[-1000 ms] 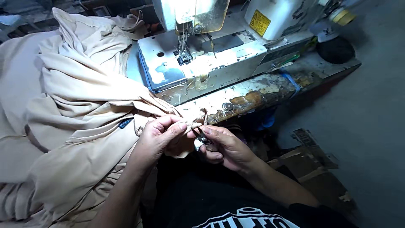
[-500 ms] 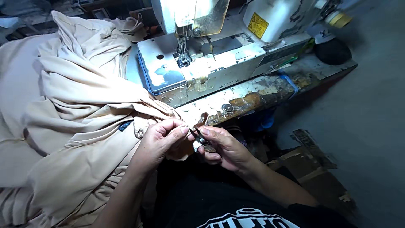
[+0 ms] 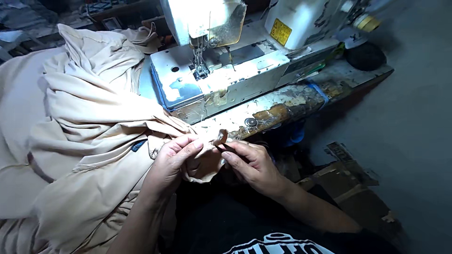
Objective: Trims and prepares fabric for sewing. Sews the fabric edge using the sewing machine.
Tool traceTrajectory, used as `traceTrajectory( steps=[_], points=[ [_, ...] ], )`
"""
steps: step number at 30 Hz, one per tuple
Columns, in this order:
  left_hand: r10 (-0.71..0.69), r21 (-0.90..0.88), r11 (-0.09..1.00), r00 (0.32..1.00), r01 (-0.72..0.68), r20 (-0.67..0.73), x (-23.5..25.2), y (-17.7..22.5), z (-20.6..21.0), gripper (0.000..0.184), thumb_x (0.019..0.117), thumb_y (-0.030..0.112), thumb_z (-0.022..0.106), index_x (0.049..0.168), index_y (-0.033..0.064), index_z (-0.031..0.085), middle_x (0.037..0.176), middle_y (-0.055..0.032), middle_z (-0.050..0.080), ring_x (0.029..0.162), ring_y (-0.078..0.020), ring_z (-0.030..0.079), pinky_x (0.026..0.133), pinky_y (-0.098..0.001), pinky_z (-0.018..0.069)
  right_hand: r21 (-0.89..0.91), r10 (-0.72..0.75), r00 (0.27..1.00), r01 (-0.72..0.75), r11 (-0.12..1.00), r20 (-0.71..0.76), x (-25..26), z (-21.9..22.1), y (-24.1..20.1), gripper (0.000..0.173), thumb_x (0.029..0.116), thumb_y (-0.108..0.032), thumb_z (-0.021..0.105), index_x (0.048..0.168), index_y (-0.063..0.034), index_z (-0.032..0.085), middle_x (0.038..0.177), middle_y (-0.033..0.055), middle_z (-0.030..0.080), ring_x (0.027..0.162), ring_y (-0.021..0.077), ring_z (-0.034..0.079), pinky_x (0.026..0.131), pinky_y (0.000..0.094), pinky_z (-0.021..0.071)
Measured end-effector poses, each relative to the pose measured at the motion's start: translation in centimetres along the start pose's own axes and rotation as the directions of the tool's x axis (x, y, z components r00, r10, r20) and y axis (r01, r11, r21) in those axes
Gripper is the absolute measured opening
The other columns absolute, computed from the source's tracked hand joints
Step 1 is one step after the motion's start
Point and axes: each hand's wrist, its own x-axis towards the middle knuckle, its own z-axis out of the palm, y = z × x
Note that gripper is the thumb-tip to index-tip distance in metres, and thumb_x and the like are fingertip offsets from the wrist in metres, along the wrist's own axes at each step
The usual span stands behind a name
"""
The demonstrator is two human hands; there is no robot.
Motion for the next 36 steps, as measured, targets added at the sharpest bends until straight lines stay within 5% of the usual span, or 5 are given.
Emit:
traceTrajectory(
  steps=[3, 16, 22, 27, 36],
  points=[
    [-0.006, -0.042, 0.999, 1.000, 0.006, -0.015, 0.0, -0.1, 0.2, 0.018, 0.0985, 0.010, 0.058, 0.094, 0.0091, 0.076, 0.076, -0.0023, 0.071, 0.065, -0.0031, 0.065, 0.063, -0.0185, 0.0561, -0.049, 0.007, 1.000, -0.006, 0.999, 0.015, 0.2, 0.2, -0.2, 0.025, 0.1059, -0.015, 0.053, 0.108, 0.0027, 0.072, 0.077, 0.0002, 0.067, 0.058, -0.0040, 0.055, 0.054, 0.0110, 0.0472],
    [-0.017, -0.029, 0.999, 1.000, 0.017, 0.006, 0.0, -0.6, 0.1, 0.016, 0.0969, 0.010, 0.059, 0.091, 0.0092, 0.075, 0.073, -0.0014, 0.069, 0.063, -0.0029, 0.064, 0.061, -0.0180, 0.0549, -0.003, 0.034, 0.999, -0.034, 0.999, -0.012, 0.4, 1.2, 0.2, 0.025, 0.1056, -0.015, 0.054, 0.103, 0.0028, 0.071, 0.074, -0.0002, 0.064, 0.057, -0.0039, 0.054, 0.053, 0.0116, 0.0463],
    [-0.058, -0.008, 0.998, 0.997, 0.058, 0.041, 0.0, -1.4, 0.2, 0.017, 0.0991, 0.011, 0.059, 0.091, 0.0098, 0.073, 0.071, 0.0000, 0.067, 0.060, -0.0018, 0.062, 0.058, -0.0168, 0.0533, 0.199, -0.206, 0.978, 0.205, 0.958, -0.016, 0.4, 0.3, -0.5, 0.022, 0.1054, -0.009, 0.053, 0.104, 0.0069, 0.067, 0.088, 0.0040, 0.071, 0.067, -0.0063, 0.058, 0.059, 0.0092, 0.0482],
    [-0.021, -0.017, 1.000, 1.000, 0.022, 0.013, 0.0, -1.1, 0.3, 0.017, 0.0981, 0.011, 0.059, 0.089, 0.0102, 0.074, 0.068, 0.0004, 0.065, 0.058, -0.0015, 0.059, 0.056, -0.0169, 0.0516, -0.005, -0.006, 1.000, 0.006, 1.000, 0.005, 0.0, 0.1, 0.4, 0.024, 0.1054, -0.013, 0.054, 0.103, 0.0020, 0.071, 0.079, -0.0008, 0.067, 0.060, -0.0052, 0.055, 0.054, 0.0105, 0.0468],
    [-0.017, 0.006, 1.000, 1.000, 0.017, -0.006, -0.1, -0.9, 0.6, 0.016, 0.0971, 0.010, 0.059, 0.090, 0.0109, 0.074, 0.070, 0.0008, 0.066, 0.060, -0.0016, 0.061, 0.059, -0.0170, 0.0529, -0.036, 0.002, 1.000, -0.002, 0.999, -0.002, -0.1, 0.5, 0.8, 0.025, 0.1050, -0.014, 0.054, 0.100, 0.0026, 0.071, 0.075, -0.0003, 0.065, 0.059, -0.0048, 0.055, 0.054, 0.0105, 0.0460]
  ],
)
